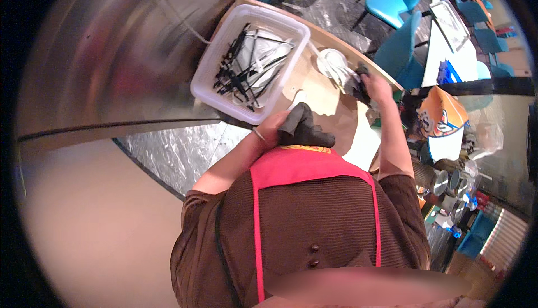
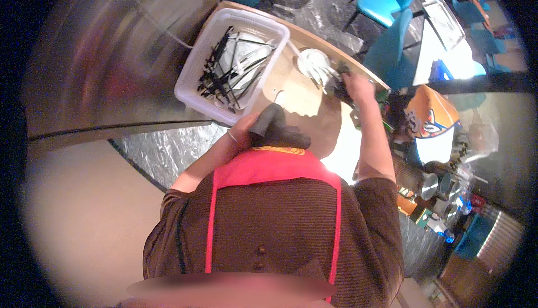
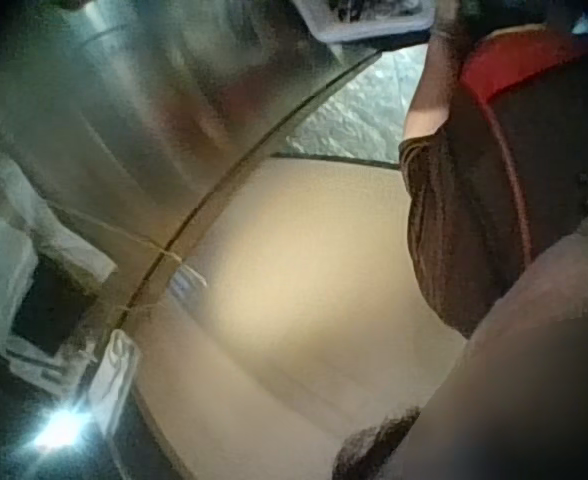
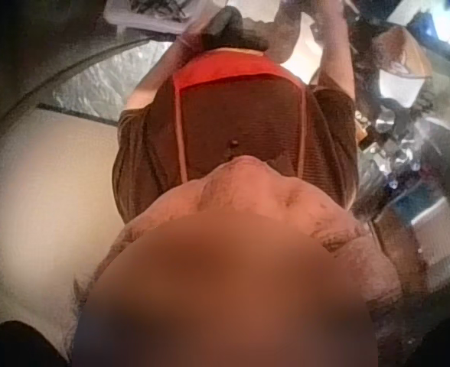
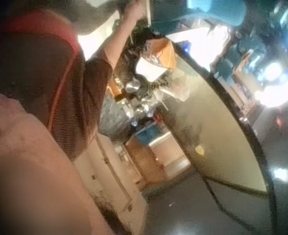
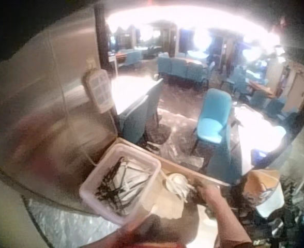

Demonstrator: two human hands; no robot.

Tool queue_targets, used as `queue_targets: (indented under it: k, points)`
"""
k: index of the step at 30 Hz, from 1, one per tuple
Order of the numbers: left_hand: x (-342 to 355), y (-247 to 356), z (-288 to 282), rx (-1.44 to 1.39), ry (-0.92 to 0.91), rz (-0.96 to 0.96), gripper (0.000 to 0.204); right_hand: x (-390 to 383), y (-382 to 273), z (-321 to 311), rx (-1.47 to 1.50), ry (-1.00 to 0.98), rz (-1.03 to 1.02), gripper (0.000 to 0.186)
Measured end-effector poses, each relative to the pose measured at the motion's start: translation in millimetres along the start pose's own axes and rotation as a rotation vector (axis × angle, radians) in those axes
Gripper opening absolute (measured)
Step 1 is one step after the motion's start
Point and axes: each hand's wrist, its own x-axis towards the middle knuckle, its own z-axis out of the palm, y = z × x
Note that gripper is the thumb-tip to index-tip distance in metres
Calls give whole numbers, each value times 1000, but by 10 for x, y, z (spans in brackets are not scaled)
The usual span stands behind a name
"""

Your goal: The person dries spoons, forks, and chopsticks with a dark cloth after washing, then places them into a white plastic basket on the counter. The person handles items one at a time, wiping each piece before setting it aside.

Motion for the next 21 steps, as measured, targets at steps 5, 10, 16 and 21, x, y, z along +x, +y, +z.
queue_targets:
  k: [5, 10, 16, 21]
  points:
    - [-92, 111, -87, -290, 60, -6, 36, -352, 18, -488, 148, 265, 63, 44]
    - [-200, 209, -321, -402, -76, 66, 40, -680, -117, -652, 1134, 466, 128, 36]
    - [-246, 169, -531, -413, -22, 0, 41, -684, -1226, -365, 1075, 167, -59, 47]
    - [-468, 366, -680, -236, 49, 31, 41, -358, -2480, -205, 710, -19, -351, 37]
